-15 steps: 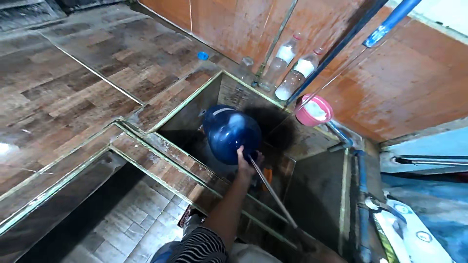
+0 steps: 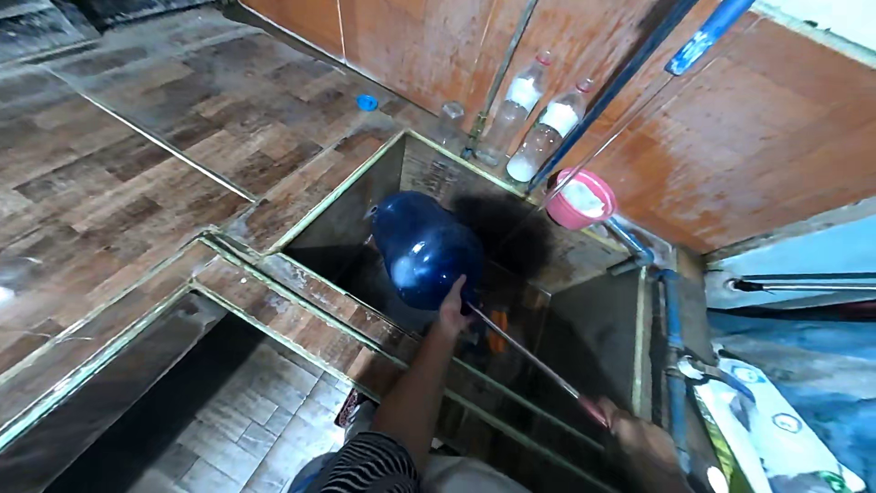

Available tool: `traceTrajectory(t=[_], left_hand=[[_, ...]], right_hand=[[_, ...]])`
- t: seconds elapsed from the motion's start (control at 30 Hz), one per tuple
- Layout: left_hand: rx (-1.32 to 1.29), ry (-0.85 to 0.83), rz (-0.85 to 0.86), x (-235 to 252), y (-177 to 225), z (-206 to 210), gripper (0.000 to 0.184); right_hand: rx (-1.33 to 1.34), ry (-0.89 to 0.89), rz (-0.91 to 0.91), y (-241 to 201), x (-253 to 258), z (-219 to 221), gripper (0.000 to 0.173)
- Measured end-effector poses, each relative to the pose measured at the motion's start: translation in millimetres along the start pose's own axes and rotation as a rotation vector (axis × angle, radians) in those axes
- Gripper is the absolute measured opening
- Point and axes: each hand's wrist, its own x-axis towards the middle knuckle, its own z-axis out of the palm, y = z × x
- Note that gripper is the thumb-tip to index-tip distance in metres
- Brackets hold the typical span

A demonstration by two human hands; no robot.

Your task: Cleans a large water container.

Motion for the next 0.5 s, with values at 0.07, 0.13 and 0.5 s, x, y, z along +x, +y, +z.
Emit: traceTrajectory(t=[0.07, 0.13, 0.5], left_hand=[[0.038, 0.032, 0.015, 6, -4, 4, 0.036], [-0.128, -0.015, 0.044, 3, -5, 11, 0.034], [-0.084, -0.026, 0.022, 3, 4, -1, 0.032]], right_hand=[[0.182, -0.053, -0.128, -4, -2, 12, 0.042], [0.728, -0.353, -0.266, -17, -4, 36, 0.035], [0.622, -0.309, -0.2, -57, -2, 23, 0.022]])
